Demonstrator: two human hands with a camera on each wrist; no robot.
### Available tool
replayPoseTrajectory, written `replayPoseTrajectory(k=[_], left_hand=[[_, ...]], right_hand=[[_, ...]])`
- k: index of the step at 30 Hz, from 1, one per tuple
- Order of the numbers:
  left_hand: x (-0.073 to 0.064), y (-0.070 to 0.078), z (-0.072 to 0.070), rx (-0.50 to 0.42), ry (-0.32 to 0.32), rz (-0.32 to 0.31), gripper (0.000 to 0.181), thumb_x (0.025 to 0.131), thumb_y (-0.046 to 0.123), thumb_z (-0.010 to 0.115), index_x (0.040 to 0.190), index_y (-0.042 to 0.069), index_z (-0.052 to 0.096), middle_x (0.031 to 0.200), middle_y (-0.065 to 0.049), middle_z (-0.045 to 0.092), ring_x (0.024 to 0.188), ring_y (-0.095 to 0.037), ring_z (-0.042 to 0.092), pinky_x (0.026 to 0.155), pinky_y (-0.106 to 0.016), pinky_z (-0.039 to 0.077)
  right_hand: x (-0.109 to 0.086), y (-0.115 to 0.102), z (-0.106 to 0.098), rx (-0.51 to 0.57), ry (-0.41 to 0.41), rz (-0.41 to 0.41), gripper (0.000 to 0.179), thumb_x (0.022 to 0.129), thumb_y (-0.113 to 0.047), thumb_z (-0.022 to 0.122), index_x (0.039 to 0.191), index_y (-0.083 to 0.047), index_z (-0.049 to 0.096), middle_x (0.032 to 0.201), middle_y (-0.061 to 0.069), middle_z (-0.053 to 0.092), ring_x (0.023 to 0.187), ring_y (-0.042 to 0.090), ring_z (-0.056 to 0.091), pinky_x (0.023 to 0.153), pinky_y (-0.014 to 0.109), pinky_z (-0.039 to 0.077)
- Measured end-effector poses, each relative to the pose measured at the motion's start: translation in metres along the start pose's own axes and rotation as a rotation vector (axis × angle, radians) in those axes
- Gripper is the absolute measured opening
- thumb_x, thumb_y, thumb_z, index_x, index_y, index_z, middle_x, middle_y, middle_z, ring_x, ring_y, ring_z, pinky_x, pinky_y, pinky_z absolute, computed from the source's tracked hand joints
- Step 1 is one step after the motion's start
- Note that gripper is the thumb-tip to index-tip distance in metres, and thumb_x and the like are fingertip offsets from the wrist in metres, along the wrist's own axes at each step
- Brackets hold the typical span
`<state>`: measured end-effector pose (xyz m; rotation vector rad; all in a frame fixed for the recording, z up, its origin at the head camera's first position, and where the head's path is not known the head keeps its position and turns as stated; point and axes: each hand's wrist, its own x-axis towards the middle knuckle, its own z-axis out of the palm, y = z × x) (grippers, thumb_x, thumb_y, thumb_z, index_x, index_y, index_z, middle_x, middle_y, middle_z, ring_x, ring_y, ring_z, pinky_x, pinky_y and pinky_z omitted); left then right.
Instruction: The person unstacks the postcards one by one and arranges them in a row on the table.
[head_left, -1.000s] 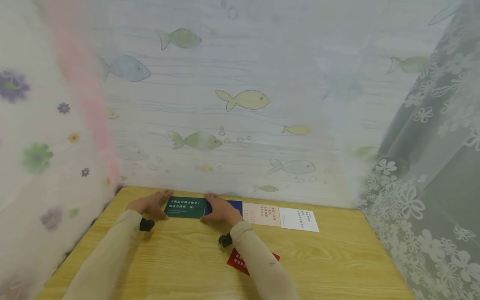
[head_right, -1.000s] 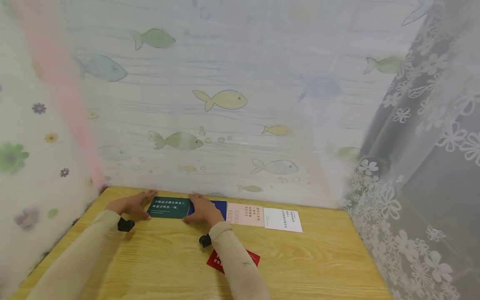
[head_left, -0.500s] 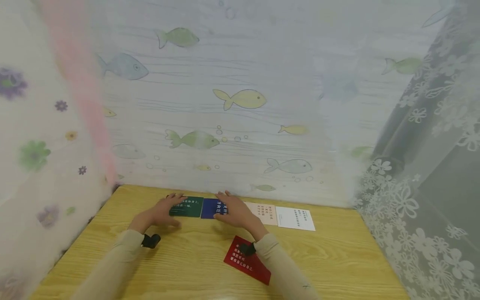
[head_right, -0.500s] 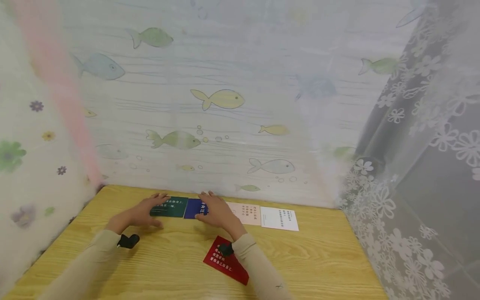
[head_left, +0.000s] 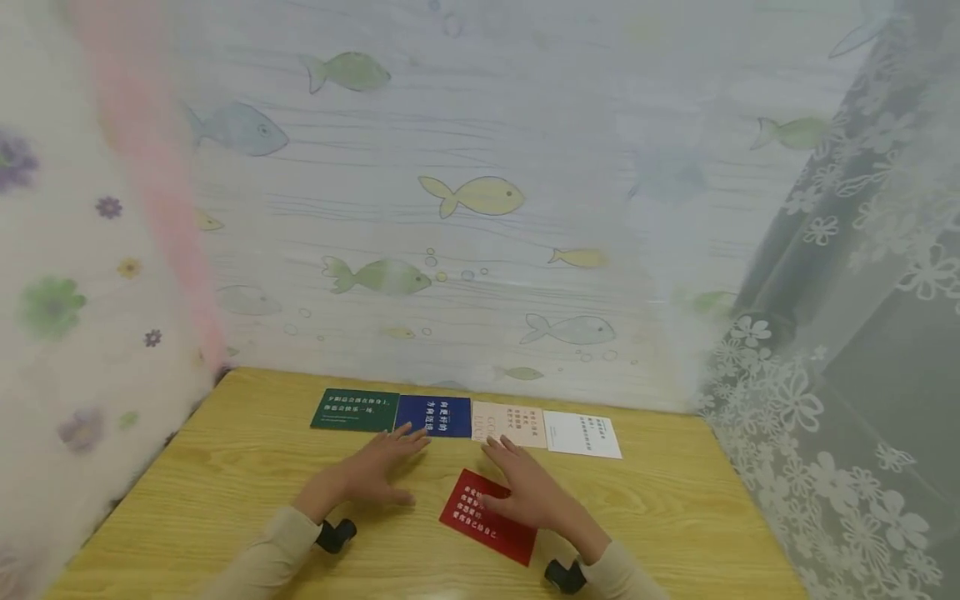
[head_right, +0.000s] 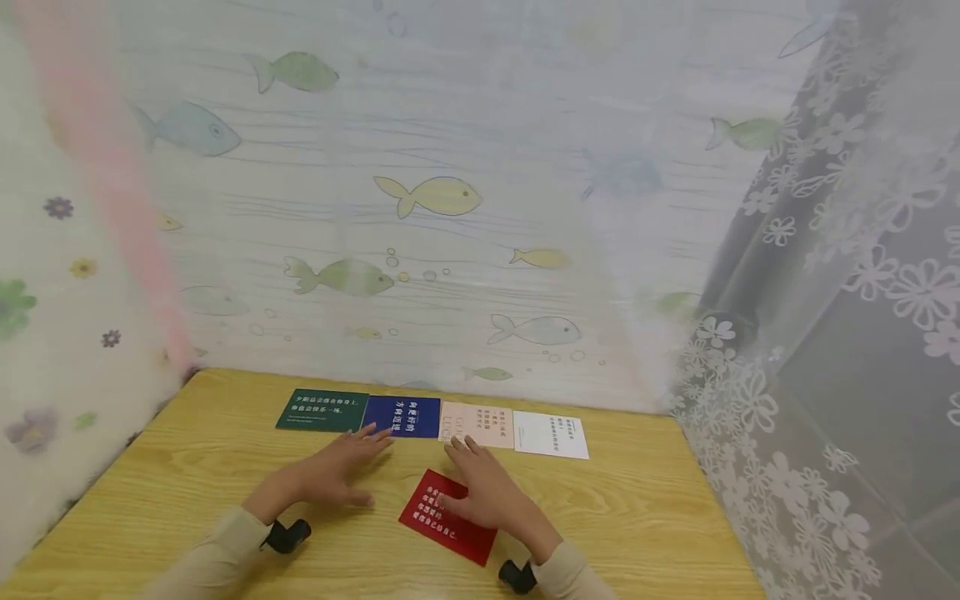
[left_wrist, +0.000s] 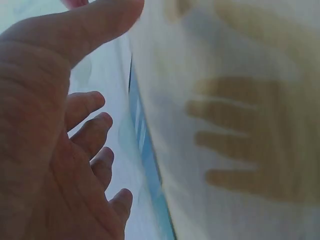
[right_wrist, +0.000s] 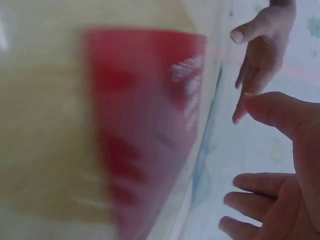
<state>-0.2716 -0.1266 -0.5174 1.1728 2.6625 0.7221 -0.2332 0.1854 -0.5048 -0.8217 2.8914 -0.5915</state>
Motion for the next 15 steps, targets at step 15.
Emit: replayPoseTrajectory(k=[15], left_hand=[[0.018,0.048,0.04,-0.048,-0.096,0.0,0.087,0.088,0.049,0.073,0.159,0.015,0.036,0.166,-0.002,0.033,0.156,-0.034,0.02,0.126,-0.057,0.016]], right_hand=[[-0.077,0.009,0.0,-0.092,-0.057,0.178,0.102,0.073,-0.056,0.083,0.148,0.003,0.047,0.158,0.022,0.041,0.148,0.048,0.031,0.117,0.064,0.034]])
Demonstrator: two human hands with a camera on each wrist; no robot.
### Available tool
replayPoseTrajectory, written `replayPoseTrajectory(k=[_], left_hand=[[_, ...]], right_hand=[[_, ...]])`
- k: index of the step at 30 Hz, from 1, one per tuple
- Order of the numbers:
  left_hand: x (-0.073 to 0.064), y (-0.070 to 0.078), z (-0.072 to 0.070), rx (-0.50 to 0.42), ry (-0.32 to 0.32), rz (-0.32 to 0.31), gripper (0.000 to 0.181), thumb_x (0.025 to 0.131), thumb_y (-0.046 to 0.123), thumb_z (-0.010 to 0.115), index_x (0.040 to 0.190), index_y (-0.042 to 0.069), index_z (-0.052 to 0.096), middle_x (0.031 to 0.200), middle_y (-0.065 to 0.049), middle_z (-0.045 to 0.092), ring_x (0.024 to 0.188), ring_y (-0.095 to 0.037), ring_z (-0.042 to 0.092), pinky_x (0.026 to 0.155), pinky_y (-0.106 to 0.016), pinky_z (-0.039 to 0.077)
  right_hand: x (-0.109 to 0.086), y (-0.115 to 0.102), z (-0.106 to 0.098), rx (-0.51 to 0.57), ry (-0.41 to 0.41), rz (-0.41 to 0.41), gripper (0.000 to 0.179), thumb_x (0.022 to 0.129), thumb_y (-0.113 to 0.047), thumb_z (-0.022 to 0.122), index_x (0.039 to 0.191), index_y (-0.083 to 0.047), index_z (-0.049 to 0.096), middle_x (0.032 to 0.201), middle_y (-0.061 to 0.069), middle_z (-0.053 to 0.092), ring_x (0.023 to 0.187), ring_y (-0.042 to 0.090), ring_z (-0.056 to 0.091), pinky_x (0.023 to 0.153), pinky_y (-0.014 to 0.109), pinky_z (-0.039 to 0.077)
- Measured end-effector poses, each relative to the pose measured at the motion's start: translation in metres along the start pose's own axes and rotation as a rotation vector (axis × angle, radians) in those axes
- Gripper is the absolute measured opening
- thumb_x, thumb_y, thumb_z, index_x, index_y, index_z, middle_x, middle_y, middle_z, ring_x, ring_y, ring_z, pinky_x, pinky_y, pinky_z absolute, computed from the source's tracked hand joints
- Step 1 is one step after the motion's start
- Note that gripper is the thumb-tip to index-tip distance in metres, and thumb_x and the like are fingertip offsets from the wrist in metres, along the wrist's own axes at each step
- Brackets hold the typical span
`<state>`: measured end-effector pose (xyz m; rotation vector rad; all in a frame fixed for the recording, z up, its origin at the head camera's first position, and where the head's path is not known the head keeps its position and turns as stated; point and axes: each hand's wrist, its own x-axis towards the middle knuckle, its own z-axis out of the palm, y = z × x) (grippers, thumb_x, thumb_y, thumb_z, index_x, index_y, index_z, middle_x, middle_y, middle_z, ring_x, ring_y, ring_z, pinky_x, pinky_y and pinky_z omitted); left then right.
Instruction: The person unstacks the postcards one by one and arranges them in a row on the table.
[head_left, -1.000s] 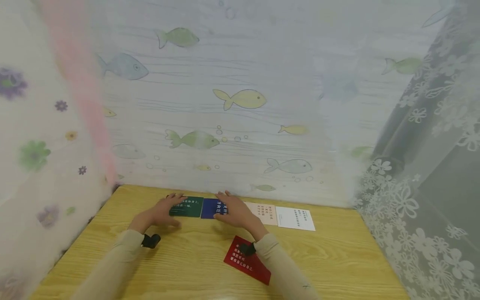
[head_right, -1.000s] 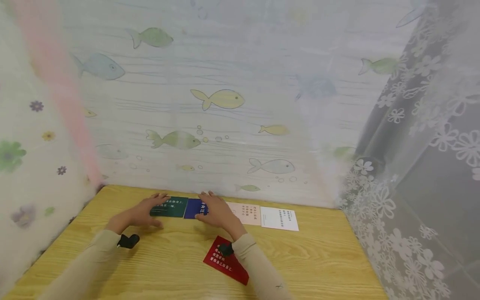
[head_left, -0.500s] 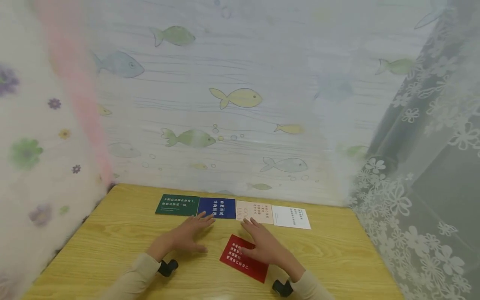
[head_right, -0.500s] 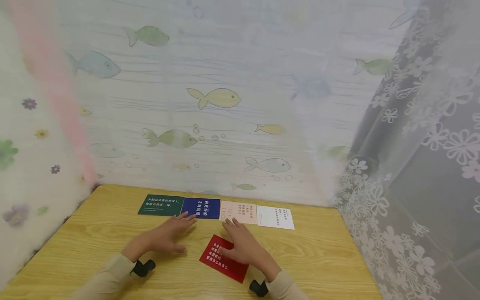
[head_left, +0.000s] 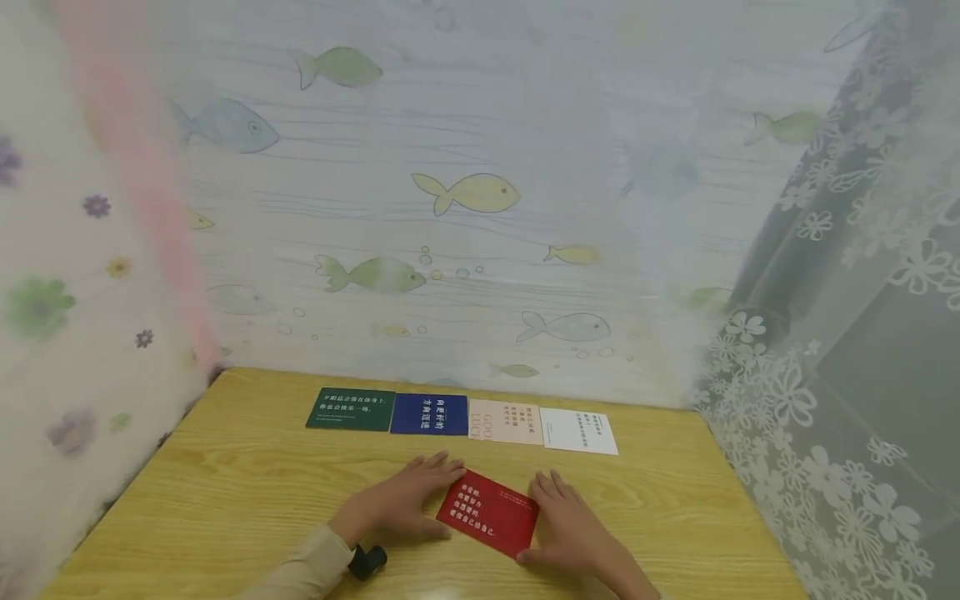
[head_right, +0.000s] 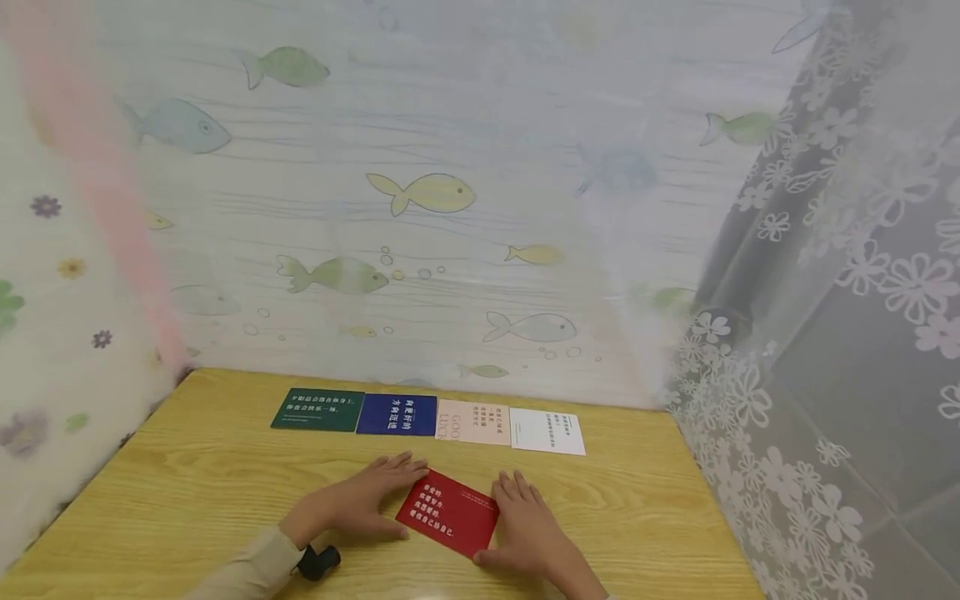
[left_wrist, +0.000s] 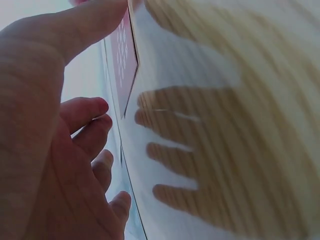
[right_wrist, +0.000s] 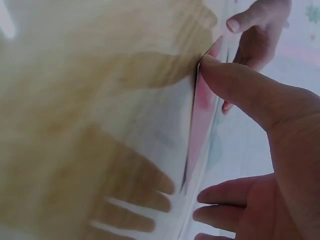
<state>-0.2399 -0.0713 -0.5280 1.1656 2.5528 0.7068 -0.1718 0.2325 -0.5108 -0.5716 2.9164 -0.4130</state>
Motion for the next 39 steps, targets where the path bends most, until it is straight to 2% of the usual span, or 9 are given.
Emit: replayPoseTrajectory(k=[5,10,18,23,30,39], left_hand=[[0.001,0.006,0.003,0.004,-0.019,-0.025,0.084,0.09,0.049,0.071,0.16,0.018,0.036,0.166,0.001,0.033,0.156,-0.032,0.019,0.127,-0.056,0.014],[-0.003,0.01,0.007,0.007,-0.021,-0.054,0.083,0.088,0.047,0.073,0.159,0.021,0.038,0.164,0.003,0.037,0.156,-0.03,0.02,0.128,-0.054,0.014],[-0.01,0.019,0.004,0.085,0.051,-0.01,0.082,0.082,0.044,0.082,0.152,0.017,0.049,0.155,0.0,0.051,0.152,-0.033,0.032,0.126,-0.054,0.02],[-0.007,0.019,0.005,0.118,0.049,-0.017,0.092,0.077,0.054,0.083,0.151,0.011,0.05,0.159,-0.007,0.045,0.153,-0.034,0.028,0.126,-0.055,0.02],[-0.005,0.017,0.007,0.111,0.029,-0.035,0.096,0.074,0.062,0.081,0.149,0.01,0.052,0.163,-0.008,0.038,0.155,-0.033,0.023,0.127,-0.054,0.017],[-0.009,0.017,0.007,0.132,0.063,-0.001,0.089,0.068,0.062,0.084,0.139,0.012,0.063,0.162,-0.006,0.04,0.155,-0.029,0.024,0.127,-0.052,0.019]], right_hand=[[-0.01,0.005,0.004,-0.004,0.01,0.0,0.099,0.075,-0.058,0.08,0.146,0.004,0.05,0.157,0.024,0.043,0.147,0.05,0.032,0.117,0.064,0.034],[-0.015,0.007,0.005,0.019,0.019,-0.009,0.094,0.076,-0.057,0.081,0.143,0.002,0.053,0.156,0.023,0.043,0.147,0.049,0.031,0.118,0.063,0.032],[-0.02,0.011,0.001,0.076,0.033,-0.036,0.084,0.075,-0.049,0.085,0.139,-0.004,0.058,0.154,0.02,0.047,0.148,0.048,0.031,0.116,0.064,0.035],[-0.022,0.012,0.001,0.112,0.043,-0.041,0.079,0.071,-0.049,0.089,0.132,-0.009,0.06,0.155,0.021,0.047,0.148,0.048,0.03,0.114,0.065,0.036],[-0.021,0.013,0.002,0.158,0.061,-0.042,0.078,0.068,-0.047,0.091,0.13,-0.013,0.058,0.155,0.022,0.044,0.148,0.049,0.03,0.111,0.066,0.04],[-0.022,0.012,0.003,0.17,0.13,-0.09,0.079,0.063,-0.041,0.095,0.128,-0.013,0.058,0.154,0.022,0.046,0.148,0.049,0.032,0.112,0.066,0.038]])
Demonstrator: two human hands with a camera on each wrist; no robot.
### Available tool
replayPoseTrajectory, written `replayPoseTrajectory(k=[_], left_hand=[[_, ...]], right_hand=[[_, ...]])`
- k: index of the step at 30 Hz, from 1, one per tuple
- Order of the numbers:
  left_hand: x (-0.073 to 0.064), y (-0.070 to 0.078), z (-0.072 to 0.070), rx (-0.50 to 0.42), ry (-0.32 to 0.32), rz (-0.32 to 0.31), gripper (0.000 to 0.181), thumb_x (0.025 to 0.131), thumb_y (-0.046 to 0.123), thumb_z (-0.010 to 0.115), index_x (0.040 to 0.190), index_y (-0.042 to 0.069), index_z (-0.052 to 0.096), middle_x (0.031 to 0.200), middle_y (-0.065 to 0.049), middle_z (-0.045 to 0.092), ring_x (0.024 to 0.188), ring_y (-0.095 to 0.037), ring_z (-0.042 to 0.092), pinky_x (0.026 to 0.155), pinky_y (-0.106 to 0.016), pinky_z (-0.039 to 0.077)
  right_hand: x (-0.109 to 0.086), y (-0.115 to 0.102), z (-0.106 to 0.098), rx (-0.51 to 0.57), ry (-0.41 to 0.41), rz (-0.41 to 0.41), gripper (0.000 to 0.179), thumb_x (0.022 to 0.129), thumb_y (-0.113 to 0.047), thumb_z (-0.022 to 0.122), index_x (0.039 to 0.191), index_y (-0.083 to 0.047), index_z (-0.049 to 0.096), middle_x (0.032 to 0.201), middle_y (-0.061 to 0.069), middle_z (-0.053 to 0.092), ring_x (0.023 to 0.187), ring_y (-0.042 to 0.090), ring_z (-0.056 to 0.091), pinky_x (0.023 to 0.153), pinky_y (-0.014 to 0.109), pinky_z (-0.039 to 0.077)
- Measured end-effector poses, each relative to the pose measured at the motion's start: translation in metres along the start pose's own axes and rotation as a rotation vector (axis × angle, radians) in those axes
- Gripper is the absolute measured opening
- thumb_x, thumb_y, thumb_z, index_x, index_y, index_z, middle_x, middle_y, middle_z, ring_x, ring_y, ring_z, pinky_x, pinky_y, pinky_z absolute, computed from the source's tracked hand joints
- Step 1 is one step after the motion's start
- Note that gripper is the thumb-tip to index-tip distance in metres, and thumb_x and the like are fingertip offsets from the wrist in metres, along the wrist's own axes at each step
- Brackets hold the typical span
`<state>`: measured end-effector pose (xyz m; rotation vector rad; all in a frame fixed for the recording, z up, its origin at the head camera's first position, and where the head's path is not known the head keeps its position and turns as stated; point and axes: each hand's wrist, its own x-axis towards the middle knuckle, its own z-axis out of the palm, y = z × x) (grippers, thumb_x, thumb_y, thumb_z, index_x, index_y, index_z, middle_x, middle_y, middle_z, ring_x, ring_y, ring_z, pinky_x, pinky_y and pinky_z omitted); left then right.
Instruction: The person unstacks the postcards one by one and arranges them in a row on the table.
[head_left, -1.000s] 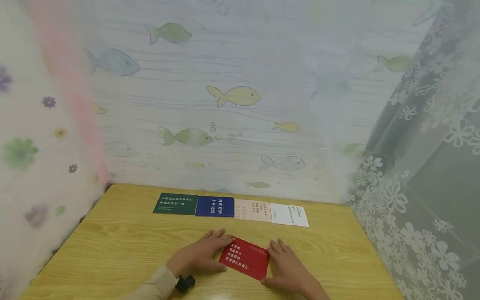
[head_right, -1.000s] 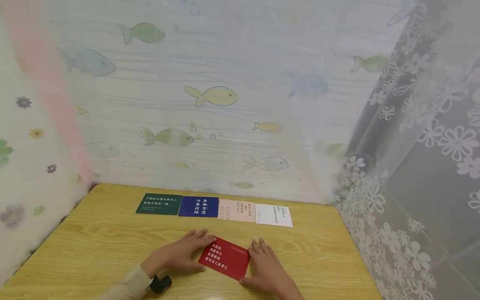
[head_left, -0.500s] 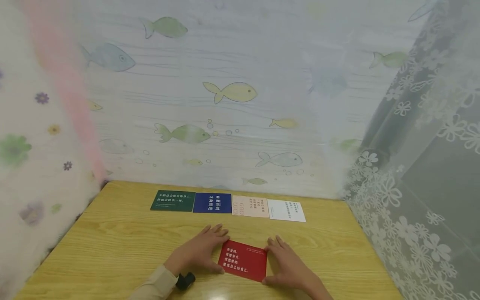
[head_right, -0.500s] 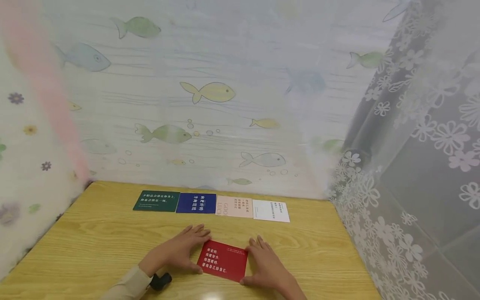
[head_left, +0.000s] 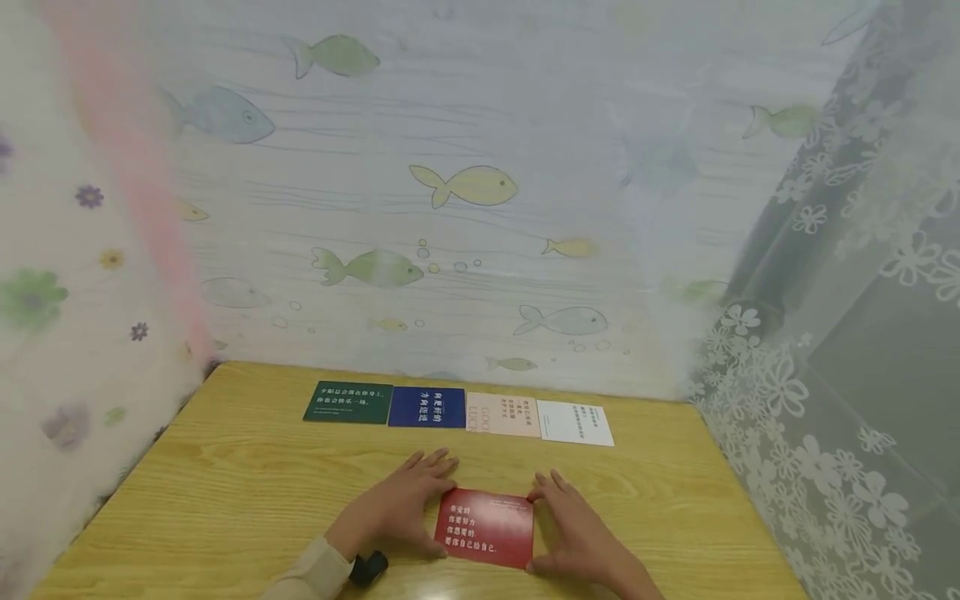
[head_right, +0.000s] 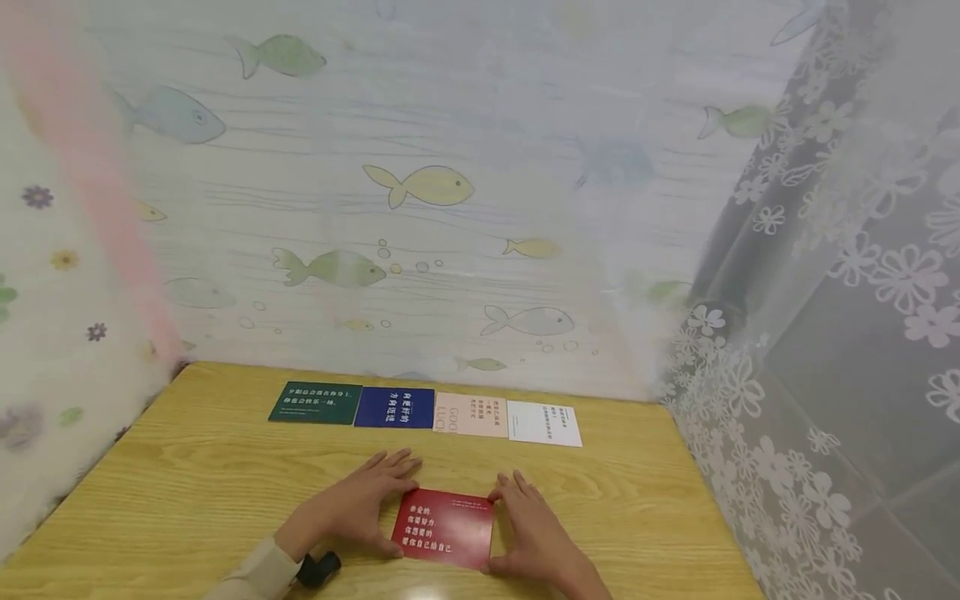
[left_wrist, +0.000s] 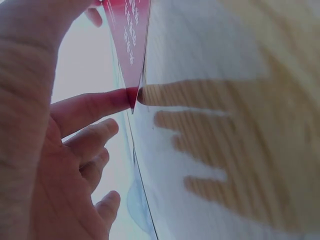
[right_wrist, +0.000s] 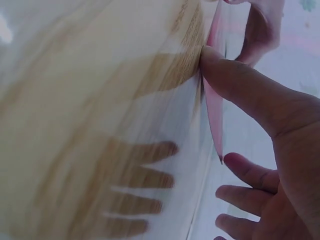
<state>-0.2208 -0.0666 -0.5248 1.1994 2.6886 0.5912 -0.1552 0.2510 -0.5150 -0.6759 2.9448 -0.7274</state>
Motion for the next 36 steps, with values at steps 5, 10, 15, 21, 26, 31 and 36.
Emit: replayPoseTrajectory(k=[5,10,15,21,26,31,36], left_hand=[[-0.0003,0.0009,0.0029,-0.008,0.003,0.014,0.083,0.068,0.061,0.083,0.135,0.015,0.066,0.163,-0.003,0.039,0.156,-0.026,0.022,0.127,-0.051,0.019],[-0.0003,0.0023,0.0031,-0.031,-0.008,0.006,0.084,0.069,0.061,0.082,0.138,0.017,0.064,0.163,-0.001,0.038,0.157,-0.024,0.021,0.128,-0.049,0.018],[0.0005,0.0026,0.0022,0.006,0.014,0.03,0.084,0.069,0.063,0.082,0.136,0.016,0.065,0.162,-0.003,0.04,0.156,-0.025,0.023,0.127,-0.049,0.02],[0.0005,0.0032,0.001,0.021,0.036,0.036,0.087,0.068,0.065,0.081,0.137,0.015,0.064,0.162,-0.004,0.04,0.155,-0.026,0.024,0.127,-0.05,0.022],[0.0,0.0031,-0.0004,0.028,0.055,0.05,0.088,0.068,0.063,0.082,0.138,0.014,0.063,0.163,-0.005,0.039,0.155,-0.027,0.026,0.126,-0.05,0.023],[-0.0001,0.0038,-0.0014,0.027,0.066,0.069,0.087,0.068,0.062,0.082,0.137,0.012,0.064,0.162,-0.007,0.04,0.155,-0.028,0.027,0.126,-0.051,0.024],[-0.0015,0.0045,-0.003,0.001,0.069,0.069,0.087,0.069,0.061,0.083,0.137,0.011,0.064,0.162,-0.007,0.04,0.154,-0.03,0.027,0.125,-0.052,0.024]], right_hand=[[-0.0016,-0.0002,0.0014,-0.029,-0.017,-0.006,0.08,0.065,-0.045,0.093,0.131,-0.015,0.06,0.154,0.019,0.048,0.148,0.047,0.032,0.111,0.067,0.04],[-0.0023,-0.001,0.0035,-0.074,-0.052,-0.008,0.095,0.065,-0.057,0.089,0.14,-0.009,0.057,0.156,0.016,0.047,0.149,0.046,0.031,0.111,0.066,0.039],[0.0003,-0.0015,0.0025,-0.086,-0.068,0.004,0.103,0.064,-0.064,0.087,0.143,-0.007,0.056,0.158,0.015,0.045,0.149,0.045,0.03,0.112,0.066,0.038],[0.0028,-0.0028,0.0024,-0.107,-0.082,0.035,0.105,0.062,-0.064,0.087,0.144,-0.007,0.054,0.159,0.014,0.043,0.151,0.043,0.028,0.115,0.065,0.036],[0.0038,-0.0049,0.0035,-0.161,-0.052,0.022,0.097,0.066,-0.06,0.087,0.141,-0.006,0.057,0.156,0.014,0.048,0.149,0.042,0.033,0.116,0.061,0.037],[0.0041,-0.0059,0.0029,-0.203,-0.038,0.007,0.093,0.066,-0.061,0.086,0.138,-0.007,0.06,0.152,0.013,0.053,0.146,0.04,0.038,0.114,0.06,0.04],[0.0034,-0.0076,0.0026,-0.201,-0.038,-0.003,0.1,0.063,-0.062,0.087,0.141,-0.007,0.057,0.153,0.013,0.051,0.147,0.04,0.037,0.117,0.059,0.038]])
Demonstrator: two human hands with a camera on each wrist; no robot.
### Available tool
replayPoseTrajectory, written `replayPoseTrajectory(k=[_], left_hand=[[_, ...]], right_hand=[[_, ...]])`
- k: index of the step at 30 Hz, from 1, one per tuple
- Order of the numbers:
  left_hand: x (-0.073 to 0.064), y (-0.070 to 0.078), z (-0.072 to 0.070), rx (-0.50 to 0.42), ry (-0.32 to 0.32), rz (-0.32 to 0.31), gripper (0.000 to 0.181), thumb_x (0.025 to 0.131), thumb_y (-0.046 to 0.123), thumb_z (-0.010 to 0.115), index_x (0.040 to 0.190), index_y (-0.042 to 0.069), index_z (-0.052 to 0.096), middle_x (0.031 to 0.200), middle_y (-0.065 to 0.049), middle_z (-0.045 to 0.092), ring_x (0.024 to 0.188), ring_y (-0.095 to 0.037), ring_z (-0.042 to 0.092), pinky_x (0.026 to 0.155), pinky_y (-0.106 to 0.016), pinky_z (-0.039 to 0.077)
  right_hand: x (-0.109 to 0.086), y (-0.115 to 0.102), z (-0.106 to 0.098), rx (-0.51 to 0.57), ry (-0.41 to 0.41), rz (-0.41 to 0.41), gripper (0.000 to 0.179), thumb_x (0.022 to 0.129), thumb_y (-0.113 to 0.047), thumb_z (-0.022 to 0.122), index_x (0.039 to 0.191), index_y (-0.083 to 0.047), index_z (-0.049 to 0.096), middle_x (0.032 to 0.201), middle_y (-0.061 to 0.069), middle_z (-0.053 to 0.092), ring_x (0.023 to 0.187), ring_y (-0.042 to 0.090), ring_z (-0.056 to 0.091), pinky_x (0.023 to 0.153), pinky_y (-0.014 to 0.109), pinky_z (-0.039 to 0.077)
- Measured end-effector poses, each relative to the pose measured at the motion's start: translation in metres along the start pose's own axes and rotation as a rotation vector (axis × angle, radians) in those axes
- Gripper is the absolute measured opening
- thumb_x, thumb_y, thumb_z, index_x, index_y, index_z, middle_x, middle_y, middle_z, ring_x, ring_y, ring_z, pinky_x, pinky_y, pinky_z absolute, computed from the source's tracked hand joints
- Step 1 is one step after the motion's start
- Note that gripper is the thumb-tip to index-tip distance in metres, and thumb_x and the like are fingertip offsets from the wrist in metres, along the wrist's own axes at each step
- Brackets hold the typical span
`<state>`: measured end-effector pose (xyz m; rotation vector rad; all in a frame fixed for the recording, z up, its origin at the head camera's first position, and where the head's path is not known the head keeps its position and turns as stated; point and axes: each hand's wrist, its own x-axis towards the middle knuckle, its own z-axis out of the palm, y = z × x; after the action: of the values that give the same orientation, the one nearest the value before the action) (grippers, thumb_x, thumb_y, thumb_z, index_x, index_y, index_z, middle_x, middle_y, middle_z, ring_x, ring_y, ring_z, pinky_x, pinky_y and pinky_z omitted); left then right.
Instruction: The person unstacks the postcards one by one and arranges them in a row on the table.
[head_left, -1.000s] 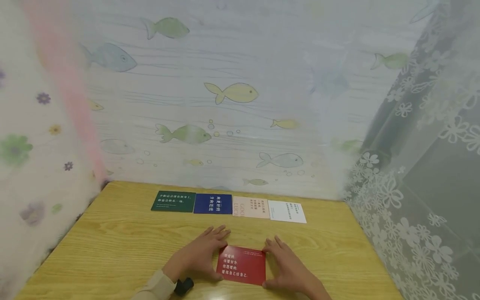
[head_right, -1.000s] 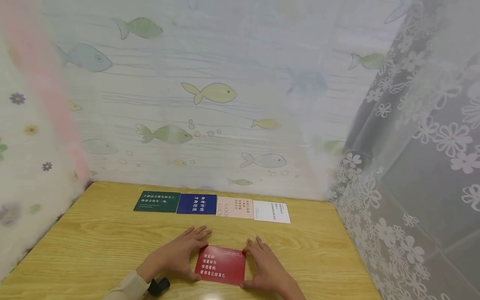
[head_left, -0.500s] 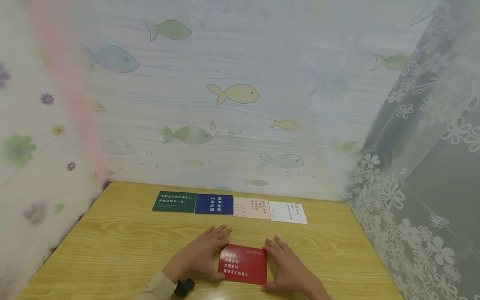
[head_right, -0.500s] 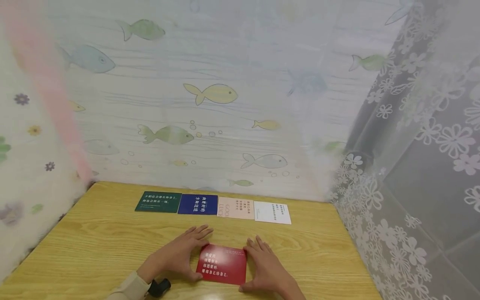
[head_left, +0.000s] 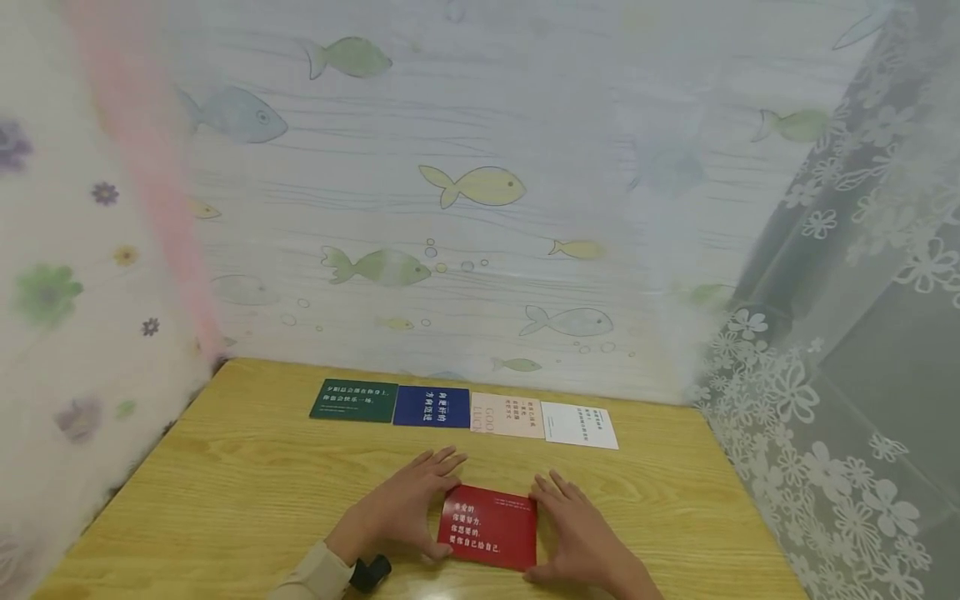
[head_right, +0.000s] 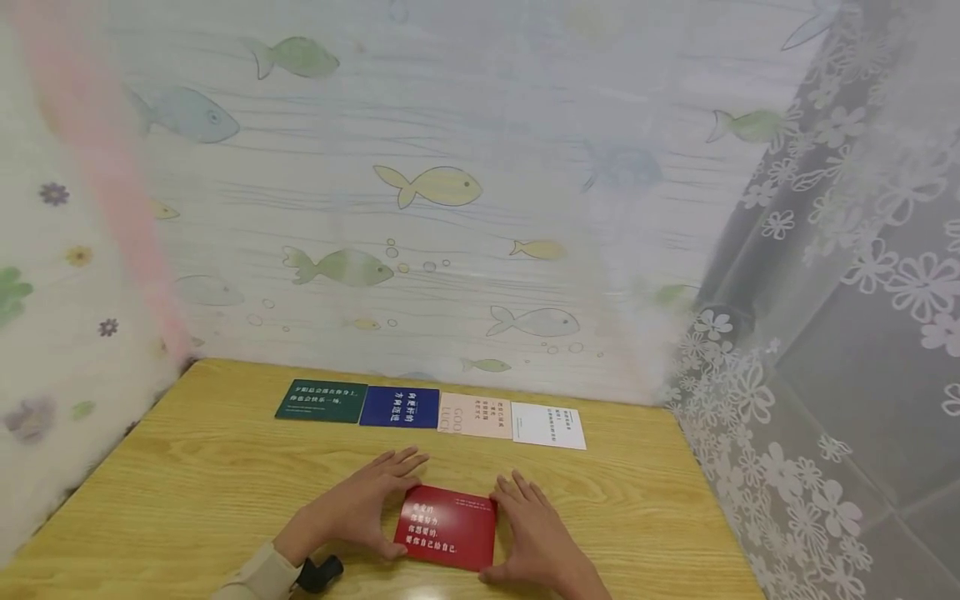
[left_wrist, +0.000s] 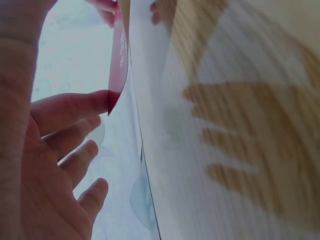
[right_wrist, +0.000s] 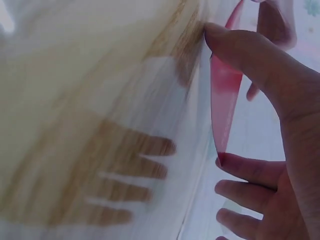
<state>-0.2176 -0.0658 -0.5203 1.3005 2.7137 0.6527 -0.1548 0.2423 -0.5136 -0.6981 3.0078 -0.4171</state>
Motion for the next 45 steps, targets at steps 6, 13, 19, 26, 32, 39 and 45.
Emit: replayPoseTrajectory(k=[6,13,19,26,32,39,45], left_hand=[[-0.002,0.0,-0.003,-0.067,0.026,0.006,0.073,0.071,0.056,0.084,0.128,0.012,0.071,0.162,-0.004,0.041,0.154,-0.032,0.026,0.125,-0.056,0.024],[-0.009,0.002,-0.001,-0.062,-0.028,-0.037,0.09,0.067,0.07,0.081,0.135,0.013,0.067,0.164,-0.004,0.036,0.155,-0.033,0.023,0.125,-0.056,0.022],[-0.018,0.004,0.003,-0.053,-0.089,-0.12,0.103,0.063,0.079,0.078,0.144,0.019,0.059,0.166,-0.001,0.032,0.157,-0.03,0.018,0.127,-0.053,0.018],[-0.02,0.007,0.002,-0.026,-0.1,-0.109,0.099,0.065,0.077,0.078,0.144,0.019,0.06,0.165,-0.004,0.034,0.156,-0.03,0.02,0.127,-0.053,0.019],[-0.022,0.01,0.005,0.034,-0.071,-0.068,0.088,0.067,0.072,0.081,0.136,0.019,0.066,0.164,-0.005,0.037,0.155,-0.03,0.023,0.126,-0.052,0.021],[-0.022,0.014,0.008,0.091,-0.038,-0.016,0.078,0.067,0.069,0.08,0.127,0.021,0.07,0.163,0.0,0.039,0.155,-0.026,0.025,0.126,-0.052,0.023],[-0.021,0.016,0.008,0.136,-0.026,-0.001,0.09,0.067,0.073,0.078,0.136,0.017,0.066,0.163,0.001,0.039,0.154,-0.025,0.028,0.125,-0.05,0.025]], right_hand=[[0.0,-0.002,0.001,-0.008,0.041,-0.028,0.076,0.069,-0.058,0.085,0.127,-0.013,0.065,0.153,0.012,0.052,0.148,0.039,0.037,0.118,0.058,0.036],[-0.003,-0.005,-0.002,0.023,-0.036,-0.042,0.087,0.066,-0.067,0.084,0.13,-0.012,0.065,0.152,0.014,0.053,0.146,0.042,0.038,0.114,0.062,0.038],[-0.009,-0.006,-0.001,0.062,-0.116,0.005,0.095,0.066,-0.069,0.083,0.139,-0.012,0.061,0.154,0.012,0.051,0.147,0.042,0.036,0.115,0.065,0.036],[-0.009,-0.007,0.0,0.054,-0.063,-0.024,0.081,0.067,-0.064,0.085,0.127,-0.014,0.067,0.15,0.014,0.054,0.145,0.044,0.039,0.114,0.065,0.037],[-0.012,-0.007,0.001,0.013,-0.008,-0.079,0.079,0.068,-0.071,0.08,0.122,-0.015,0.066,0.148,0.015,0.056,0.144,0.044,0.041,0.113,0.065,0.038],[-0.013,-0.007,0.0,-0.021,-0.011,-0.103,0.091,0.069,-0.081,0.072,0.129,-0.012,0.065,0.15,0.016,0.054,0.144,0.044,0.041,0.112,0.065,0.039],[-0.014,-0.009,0.002,-0.052,0.003,-0.101,0.102,0.065,-0.09,0.066,0.13,-0.012,0.064,0.151,0.016,0.052,0.144,0.043,0.04,0.113,0.063,0.04]])
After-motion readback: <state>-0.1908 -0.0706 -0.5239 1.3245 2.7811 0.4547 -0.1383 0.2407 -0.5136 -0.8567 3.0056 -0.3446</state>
